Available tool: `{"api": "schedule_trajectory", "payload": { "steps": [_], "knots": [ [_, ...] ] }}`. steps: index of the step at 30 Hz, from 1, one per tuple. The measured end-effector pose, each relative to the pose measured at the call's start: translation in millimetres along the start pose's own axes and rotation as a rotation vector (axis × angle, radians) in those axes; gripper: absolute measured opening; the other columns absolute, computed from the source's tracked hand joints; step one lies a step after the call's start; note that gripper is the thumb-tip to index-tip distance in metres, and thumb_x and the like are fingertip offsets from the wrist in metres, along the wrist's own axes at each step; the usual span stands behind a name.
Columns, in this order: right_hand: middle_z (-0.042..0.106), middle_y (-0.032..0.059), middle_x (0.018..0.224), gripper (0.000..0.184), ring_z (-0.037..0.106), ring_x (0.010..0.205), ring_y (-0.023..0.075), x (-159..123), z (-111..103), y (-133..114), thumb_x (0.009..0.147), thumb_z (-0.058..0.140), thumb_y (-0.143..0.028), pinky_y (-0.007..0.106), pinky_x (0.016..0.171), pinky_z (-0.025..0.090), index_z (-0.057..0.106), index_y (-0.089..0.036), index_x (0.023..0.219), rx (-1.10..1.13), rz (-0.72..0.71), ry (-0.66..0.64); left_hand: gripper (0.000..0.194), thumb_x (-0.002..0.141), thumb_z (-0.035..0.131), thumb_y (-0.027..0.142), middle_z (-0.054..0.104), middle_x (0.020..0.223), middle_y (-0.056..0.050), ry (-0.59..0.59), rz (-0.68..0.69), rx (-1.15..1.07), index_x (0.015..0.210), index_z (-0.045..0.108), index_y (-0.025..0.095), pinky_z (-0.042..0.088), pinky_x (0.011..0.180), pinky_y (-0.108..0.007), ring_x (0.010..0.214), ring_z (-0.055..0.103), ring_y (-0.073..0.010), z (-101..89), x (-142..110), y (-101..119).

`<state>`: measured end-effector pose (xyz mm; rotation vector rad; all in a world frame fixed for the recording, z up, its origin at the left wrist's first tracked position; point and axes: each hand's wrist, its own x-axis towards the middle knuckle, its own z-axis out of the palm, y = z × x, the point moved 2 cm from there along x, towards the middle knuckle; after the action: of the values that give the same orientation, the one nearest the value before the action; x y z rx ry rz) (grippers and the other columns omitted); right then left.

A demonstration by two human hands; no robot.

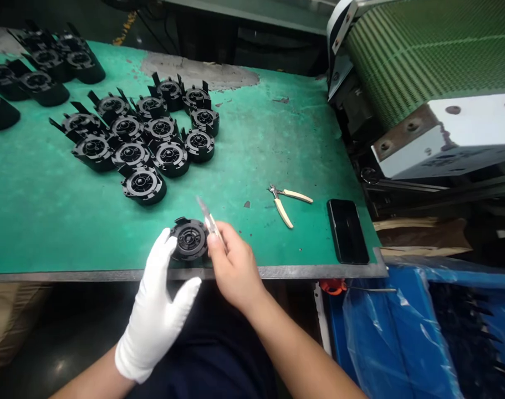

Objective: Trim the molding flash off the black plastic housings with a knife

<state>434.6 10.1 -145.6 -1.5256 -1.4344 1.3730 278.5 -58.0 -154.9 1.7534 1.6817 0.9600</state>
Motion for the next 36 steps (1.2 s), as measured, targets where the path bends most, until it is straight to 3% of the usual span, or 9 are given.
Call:
{"api": "schedule_trajectory", "payload": {
  "steps": [2,5,8,10,15,23,32,36],
  "knots": [
    [0.062,-0.002,0.08,0.036,0.055,0.065,0.0124,16,-6,-4,0.106,0.047,-0.045,0.023,0.058,0.045,0.061,-0.024,0.132,-0.053,-0.046,0.035,0.081,0.096,0.064,0.032,0.02,0.17,-0.017,-0.055,0.012,0.055,0.162,0.02,0.019,0.033,0.126,-0.052,0.157,0.024,-0.0309,-0.5,-16,7],
    [0.07,-0.0004,0.086,0.035,0.064,0.075,0.0145,24,-28,-18,0.107,0.047,-0.041,0.025,0.069,0.05,0.064,-0.025,0.132,-0.236,-0.151,-0.03,0.081,0.095,0.065,0.032,0.016,0.171,-0.016,-0.049,0.019,0.056,0.161,0.021,0.02,0.035,0.125,-0.051,0.157,0.024,-0.0305,-4.1,-18,12],
    [0.076,0.0011,0.11,0.032,0.071,0.098,0.018,11,-47,-27,0.107,0.047,-0.035,0.028,0.087,0.054,0.067,-0.029,0.131,-0.477,-0.252,-0.154,0.085,0.092,0.07,0.039,0.026,0.168,-0.014,-0.011,-0.004,0.009,0.161,0.022,0.022,0.032,0.127,-0.05,0.156,0.029,-0.0291,-10.1,9,3],
    [0.075,0.0025,0.122,0.032,0.071,0.106,0.0208,1,-54,-27,0.106,0.047,-0.032,0.032,0.093,0.054,0.068,-0.029,0.131,-0.645,-0.29,-0.202,0.094,0.088,0.074,0.048,0.03,0.167,-0.014,-0.051,-0.007,-0.003,0.162,0.02,0.022,0.032,0.127,-0.05,0.154,0.032,-0.0292,-13.1,32,-6],
    [0.076,0.0082,0.121,0.035,0.074,0.105,0.0253,-6,-56,-16,0.107,0.045,-0.031,0.037,0.091,0.058,0.066,-0.024,0.134,-0.916,-0.295,-0.211,0.097,0.081,0.079,0.057,0.04,0.162,-0.013,-0.143,0.07,0.021,0.157,0.032,0.02,0.036,0.125,-0.047,0.149,0.041,-0.0292,-14.9,67,-23],
    [0.076,0.0063,0.122,0.036,0.074,0.103,0.0254,-18,-51,-16,0.108,0.043,-0.031,0.038,0.089,0.058,0.064,-0.024,0.136,-0.836,-0.21,-0.291,0.082,0.079,0.079,0.06,0.054,0.151,-0.012,-0.142,0.116,0.016,0.145,0.046,0.023,0.047,0.117,-0.045,0.137,0.056,-0.0299,-15.3,71,-22],
    [0.074,0.007,0.126,0.036,0.072,0.109,0.0254,-35,-25,-7,0.108,0.041,-0.03,0.04,0.099,0.057,0.064,-0.022,0.135,-0.703,-0.154,-0.244,0.088,0.074,0.082,0.063,0.059,0.146,-0.009,-0.104,0.028,-0.036,0.145,0.048,0.025,0.047,0.117,-0.044,0.133,0.059,-0.0292,-10.5,65,-25],
    [0.072,0.0034,0.128,0.035,0.069,0.114,0.0211,-36,-28,-9,0.108,0.043,-0.031,0.035,0.101,0.054,0.064,-0.027,0.136,-0.58,-0.155,-0.218,0.087,0.075,0.082,0.061,0.057,0.147,-0.009,-0.095,0.004,-0.032,0.147,0.047,0.025,0.045,0.119,-0.044,0.135,0.057,-0.029,-7.4,61,-24]
  ]
}}
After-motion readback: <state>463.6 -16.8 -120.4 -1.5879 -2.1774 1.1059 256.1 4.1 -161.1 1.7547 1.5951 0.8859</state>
